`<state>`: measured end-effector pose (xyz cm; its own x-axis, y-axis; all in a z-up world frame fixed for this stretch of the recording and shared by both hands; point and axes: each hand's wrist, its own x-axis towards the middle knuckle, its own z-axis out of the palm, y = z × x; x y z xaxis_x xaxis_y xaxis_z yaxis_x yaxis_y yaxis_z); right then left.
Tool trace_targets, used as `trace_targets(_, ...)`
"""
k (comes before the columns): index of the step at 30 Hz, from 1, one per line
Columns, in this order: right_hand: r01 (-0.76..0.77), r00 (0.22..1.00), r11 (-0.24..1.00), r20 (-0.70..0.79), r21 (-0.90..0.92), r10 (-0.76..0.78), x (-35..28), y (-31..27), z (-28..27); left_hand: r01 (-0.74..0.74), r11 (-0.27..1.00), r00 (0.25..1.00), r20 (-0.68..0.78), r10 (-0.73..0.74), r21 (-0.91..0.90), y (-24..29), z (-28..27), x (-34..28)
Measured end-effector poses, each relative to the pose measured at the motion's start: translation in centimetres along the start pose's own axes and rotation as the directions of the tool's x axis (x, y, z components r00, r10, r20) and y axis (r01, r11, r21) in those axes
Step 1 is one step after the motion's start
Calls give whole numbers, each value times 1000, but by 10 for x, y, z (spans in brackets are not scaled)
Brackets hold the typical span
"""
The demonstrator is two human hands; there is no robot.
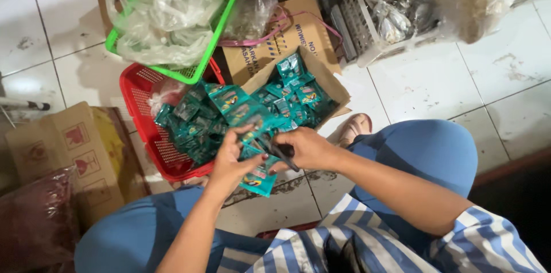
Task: The person uses shears to cut open small blue sauce packets, separating them and placing them into a cardboard box while sitting on the floor of a grocery store area.
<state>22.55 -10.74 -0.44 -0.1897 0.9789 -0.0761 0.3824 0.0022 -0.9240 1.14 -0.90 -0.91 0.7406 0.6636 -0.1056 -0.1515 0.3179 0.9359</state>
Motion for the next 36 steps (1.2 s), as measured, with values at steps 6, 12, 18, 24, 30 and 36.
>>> trace_targets(6, -68, 988, 937, -108, 344, 111, 8, 24, 13, 0, 997, 969, -246, -18, -72, -24, -2, 5)
trace_targets(12, -236, 879, 968, -406, 82, 249, -1, 0, -65, -168, 915, 901, -319, 293, 367, -1, -14, 8)
trace_targets(18, -313, 838, 588, -75, 746, 541, 8, 7, -31, -407, 652, 910, 219, 353, 640, 15, 47, -31)
trace_targets(24, -254, 755, 440, -109, 861, 647, 14, 22, -34, -270, 943, 962, 9, 274, 193, -30, 62, -33)
trace_targets(30, -136, 900, 859, -302, 494, 316, 11, 26, -13, 48, 936, 976, -181, -117, -348, -43, 32, -6)
trace_targets(36, -186, 982, 915, 86, 357, 166, 16, 16, -31, -38, 999, 959, -283, 36, -1, -23, 1, -2)
